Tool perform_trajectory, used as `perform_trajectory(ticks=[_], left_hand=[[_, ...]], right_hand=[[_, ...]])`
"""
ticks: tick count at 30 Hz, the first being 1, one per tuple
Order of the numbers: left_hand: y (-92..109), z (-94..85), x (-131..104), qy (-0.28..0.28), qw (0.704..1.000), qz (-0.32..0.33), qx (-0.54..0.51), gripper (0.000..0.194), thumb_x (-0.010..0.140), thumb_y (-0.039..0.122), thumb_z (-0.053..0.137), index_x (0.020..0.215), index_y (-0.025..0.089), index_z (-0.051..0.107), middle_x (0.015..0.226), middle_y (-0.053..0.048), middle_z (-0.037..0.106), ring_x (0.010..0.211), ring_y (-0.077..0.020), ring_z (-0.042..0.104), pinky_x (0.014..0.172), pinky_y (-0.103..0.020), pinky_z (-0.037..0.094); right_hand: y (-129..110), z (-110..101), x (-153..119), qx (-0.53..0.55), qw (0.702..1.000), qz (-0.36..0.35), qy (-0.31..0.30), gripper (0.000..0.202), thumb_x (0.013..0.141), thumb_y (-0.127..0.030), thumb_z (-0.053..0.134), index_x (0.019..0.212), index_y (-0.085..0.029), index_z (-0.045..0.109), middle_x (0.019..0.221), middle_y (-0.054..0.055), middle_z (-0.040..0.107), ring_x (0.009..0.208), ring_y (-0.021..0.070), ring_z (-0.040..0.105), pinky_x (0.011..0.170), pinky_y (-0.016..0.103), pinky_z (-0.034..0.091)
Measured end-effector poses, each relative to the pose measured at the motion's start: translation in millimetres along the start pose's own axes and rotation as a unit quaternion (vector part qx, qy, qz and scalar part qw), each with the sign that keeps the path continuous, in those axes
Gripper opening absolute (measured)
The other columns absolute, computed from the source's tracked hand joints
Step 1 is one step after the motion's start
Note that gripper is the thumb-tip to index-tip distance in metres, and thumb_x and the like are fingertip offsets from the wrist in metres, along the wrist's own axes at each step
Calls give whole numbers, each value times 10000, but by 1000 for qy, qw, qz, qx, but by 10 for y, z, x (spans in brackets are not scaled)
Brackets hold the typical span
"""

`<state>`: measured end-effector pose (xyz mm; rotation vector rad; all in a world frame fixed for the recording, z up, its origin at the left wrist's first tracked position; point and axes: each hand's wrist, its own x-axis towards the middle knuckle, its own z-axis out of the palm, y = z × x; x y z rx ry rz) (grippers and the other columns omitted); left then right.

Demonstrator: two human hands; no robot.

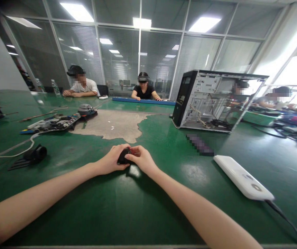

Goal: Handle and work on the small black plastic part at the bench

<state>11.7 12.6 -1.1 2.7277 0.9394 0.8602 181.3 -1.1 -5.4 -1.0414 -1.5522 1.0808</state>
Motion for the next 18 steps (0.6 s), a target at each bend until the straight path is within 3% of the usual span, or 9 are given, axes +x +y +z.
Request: perform_trajectory(ticks=[18], left_hand=[[19,-28,4,-13,1000,5,4,533,708,303,597,1145,215,305,1046,-47,504,937,-222,474,829,-363,335]], right_hand=[[7,-32,15,-14,999,-33,-19,216,657,-329,657,780,-169,579,752,5,640,684,148,613,653,275,484]])
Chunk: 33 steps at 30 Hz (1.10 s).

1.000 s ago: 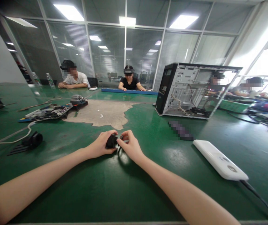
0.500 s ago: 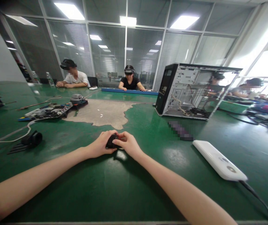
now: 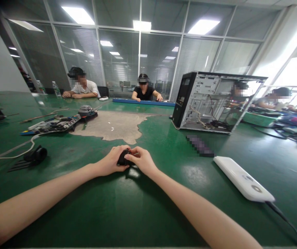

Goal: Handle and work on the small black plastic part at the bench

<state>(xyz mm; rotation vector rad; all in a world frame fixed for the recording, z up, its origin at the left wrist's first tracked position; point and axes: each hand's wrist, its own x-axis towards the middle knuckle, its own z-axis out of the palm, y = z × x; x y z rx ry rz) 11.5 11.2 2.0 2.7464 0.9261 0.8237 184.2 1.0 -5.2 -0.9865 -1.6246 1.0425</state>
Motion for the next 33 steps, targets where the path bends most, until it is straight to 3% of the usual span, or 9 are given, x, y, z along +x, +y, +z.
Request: perform_trajectory(ticks=[8,20,33], left_hand=[[10,0,-8,2,1000,5,16,579,661,248,613,1154,211,310,1107,-67,485,987,-243,467,861,-383,328],[58,-30,11,4,1000,-7,-10,548,669,260,606,1134,205,322,1052,-63,495,944,-231,488,840,-382,358],[19,6,-1,23,1000,-13,-13,580,644,237,619,1141,209,321,1069,-65,500,961,-240,487,843,-382,354]], right_hand=[[1,20,9,-35,999,25,-7,262,738,-417,544,698,-158,555,612,-19,557,558,116,538,561,256,463],[-3,51,-41,-64,998,-1,15,230,748,-344,572,900,-172,557,873,34,620,800,153,581,716,293,472],[-63,90,-118,-12,1000,-21,-10,169,767,-343,543,845,-211,472,816,-11,543,737,123,561,650,260,493]])
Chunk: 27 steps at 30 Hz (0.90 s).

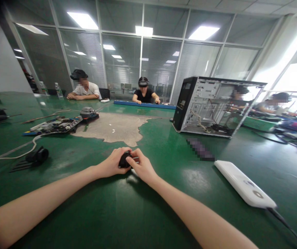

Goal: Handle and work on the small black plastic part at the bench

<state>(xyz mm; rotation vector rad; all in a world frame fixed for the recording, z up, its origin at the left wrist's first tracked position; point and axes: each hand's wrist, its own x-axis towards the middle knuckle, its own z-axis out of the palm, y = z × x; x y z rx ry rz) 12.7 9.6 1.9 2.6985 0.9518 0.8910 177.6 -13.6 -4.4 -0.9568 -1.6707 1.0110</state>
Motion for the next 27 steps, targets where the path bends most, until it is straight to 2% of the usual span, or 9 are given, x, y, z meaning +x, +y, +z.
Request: perform_trajectory(ticks=[3,7,10,14,19,27], left_hand=[[-2,7,0,-1,1000,-2,2,573,650,258,623,1137,204,326,1066,-67,497,970,-244,480,841,-383,355],[8,4,0,-8,1000,-5,3,572,650,247,623,1138,202,329,1061,-66,497,965,-243,474,853,-393,348],[14,-4,-2,-11,1000,-14,-2,580,646,242,623,1143,210,325,1073,-66,495,968,-244,471,860,-401,343],[9,-8,-4,-12,1000,-14,-7,564,657,267,622,1136,216,329,1070,-63,500,961,-243,477,853,-396,347],[0,6,-1,-3,1000,-16,-12,581,657,244,609,1159,223,317,1080,-61,501,977,-241,482,854,-385,348],[-8,23,2,-1,1000,-8,-4,580,663,255,615,1158,223,316,1096,-58,499,987,-238,476,858,-382,344]], right_hand=[[33,-5,22,12,1000,13,-1,166,792,-361,500,844,-207,468,773,-16,536,692,115,546,630,265,488],[50,-11,54,16,999,31,14,214,766,-357,534,894,-195,483,853,10,549,736,123,546,632,261,481],[43,-21,63,15,999,38,4,216,769,-350,531,914,-193,502,875,19,558,767,129,547,642,261,481],[25,-30,37,7,1000,19,-13,170,780,-329,525,884,-196,501,846,8,555,779,133,552,678,276,482],[-2,-10,-17,10,1000,-13,-19,194,770,-313,553,920,-217,475,908,12,535,837,141,557,699,270,489],[33,1,13,-11,1000,8,3,215,789,-300,523,973,-208,461,930,35,554,836,152,561,693,296,493]])
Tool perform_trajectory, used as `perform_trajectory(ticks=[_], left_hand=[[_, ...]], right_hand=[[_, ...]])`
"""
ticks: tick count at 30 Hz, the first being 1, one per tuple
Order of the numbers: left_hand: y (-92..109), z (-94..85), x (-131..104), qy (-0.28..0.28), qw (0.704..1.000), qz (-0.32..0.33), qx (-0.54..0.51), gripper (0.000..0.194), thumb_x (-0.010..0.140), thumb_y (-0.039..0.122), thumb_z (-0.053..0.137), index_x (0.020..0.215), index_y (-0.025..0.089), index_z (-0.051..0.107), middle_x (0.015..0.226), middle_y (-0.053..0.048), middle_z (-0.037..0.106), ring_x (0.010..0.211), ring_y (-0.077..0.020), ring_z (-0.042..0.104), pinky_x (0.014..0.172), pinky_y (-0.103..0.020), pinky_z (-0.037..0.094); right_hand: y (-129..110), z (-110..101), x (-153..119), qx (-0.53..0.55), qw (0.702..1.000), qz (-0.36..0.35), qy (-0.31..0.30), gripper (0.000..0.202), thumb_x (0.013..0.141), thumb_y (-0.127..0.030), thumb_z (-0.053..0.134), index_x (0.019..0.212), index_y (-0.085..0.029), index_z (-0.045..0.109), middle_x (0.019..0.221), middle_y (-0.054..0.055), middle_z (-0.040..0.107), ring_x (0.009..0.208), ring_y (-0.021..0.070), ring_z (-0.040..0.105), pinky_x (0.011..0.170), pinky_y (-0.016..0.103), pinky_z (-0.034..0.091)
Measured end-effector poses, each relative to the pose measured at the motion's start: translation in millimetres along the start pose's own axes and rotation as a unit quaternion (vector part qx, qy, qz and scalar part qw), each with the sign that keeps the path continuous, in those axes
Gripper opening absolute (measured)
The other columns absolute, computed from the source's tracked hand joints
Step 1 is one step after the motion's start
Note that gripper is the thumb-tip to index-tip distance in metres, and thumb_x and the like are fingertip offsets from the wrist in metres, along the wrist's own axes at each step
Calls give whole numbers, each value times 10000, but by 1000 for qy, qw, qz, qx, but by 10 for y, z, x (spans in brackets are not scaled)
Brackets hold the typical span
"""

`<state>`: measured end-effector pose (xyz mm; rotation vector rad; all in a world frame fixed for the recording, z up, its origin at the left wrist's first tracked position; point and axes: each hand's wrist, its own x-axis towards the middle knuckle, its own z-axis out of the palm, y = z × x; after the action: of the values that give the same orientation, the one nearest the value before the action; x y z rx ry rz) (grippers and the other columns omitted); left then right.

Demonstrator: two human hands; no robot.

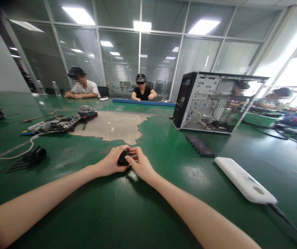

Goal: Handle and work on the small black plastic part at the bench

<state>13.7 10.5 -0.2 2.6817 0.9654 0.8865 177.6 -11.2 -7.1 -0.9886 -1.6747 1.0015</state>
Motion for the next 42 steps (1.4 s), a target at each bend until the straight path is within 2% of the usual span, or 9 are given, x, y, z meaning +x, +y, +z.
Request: perform_trajectory(ticks=[4,10,16,23,30,33,38,42], left_hand=[[6,-5,4,-2,1000,-5,3,564,661,255,617,1148,224,336,1094,-53,504,966,-236,483,846,-376,348],[2,-8,-6,-4,1000,-3,5,566,652,238,615,1142,228,332,1060,-44,512,949,-235,485,837,-374,349],[-15,8,-2,3,1000,6,9,564,665,264,617,1144,222,323,1057,-48,507,953,-235,484,840,-373,350],[-7,-21,-5,-11,1000,5,14,571,663,265,620,1146,218,319,1061,-52,510,946,-238,482,836,-379,348],[-26,8,-8,-3,1000,6,15,571,661,252,617,1145,214,317,1064,-49,507,943,-233,485,835,-371,344],[-24,18,-3,4,1000,6,15,567,668,271,621,1143,215,317,1068,-47,506,939,-229,486,828,-365,345],[-14,9,1,-1,1000,8,11,578,660,259,631,1145,217,318,1058,-42,507,935,-223,482,825,-356,344],[-16,-1,-5,-4,1000,7,12,579,653,259,632,1139,220,321,1062,-41,504,938,-225,478,826,-359,341]], right_hand=[[-10,-7,9,-16,1000,14,7,234,775,-282,537,985,-196,482,942,44,565,816,150,567,723,316,484],[-40,-15,-23,0,1000,-2,-17,204,763,-306,559,928,-209,486,896,19,561,812,142,564,705,291,489],[22,-22,-4,3,1000,-1,-16,197,801,-358,501,937,-218,478,884,22,567,810,149,565,692,299,489],[25,-29,9,9,1000,6,-16,212,785,-335,520,949,-208,474,902,27,557,828,149,560,712,306,484],[-46,-23,-20,24,999,-28,-17,172,745,-285,572,861,-213,468,877,3,528,862,150,551,699,270,477],[-18,-26,-2,35,999,-22,-7,144,770,-316,537,847,-210,476,834,-8,534,801,133,560,693,268,472],[22,-37,33,27,1000,6,9,207,755,-307,552,919,-202,480,904,19,544,801,143,559,690,293,470],[-15,-39,24,17,1000,25,-4,207,761,-306,540,930,-193,499,900,30,557,794,152,557,715,322,471]])
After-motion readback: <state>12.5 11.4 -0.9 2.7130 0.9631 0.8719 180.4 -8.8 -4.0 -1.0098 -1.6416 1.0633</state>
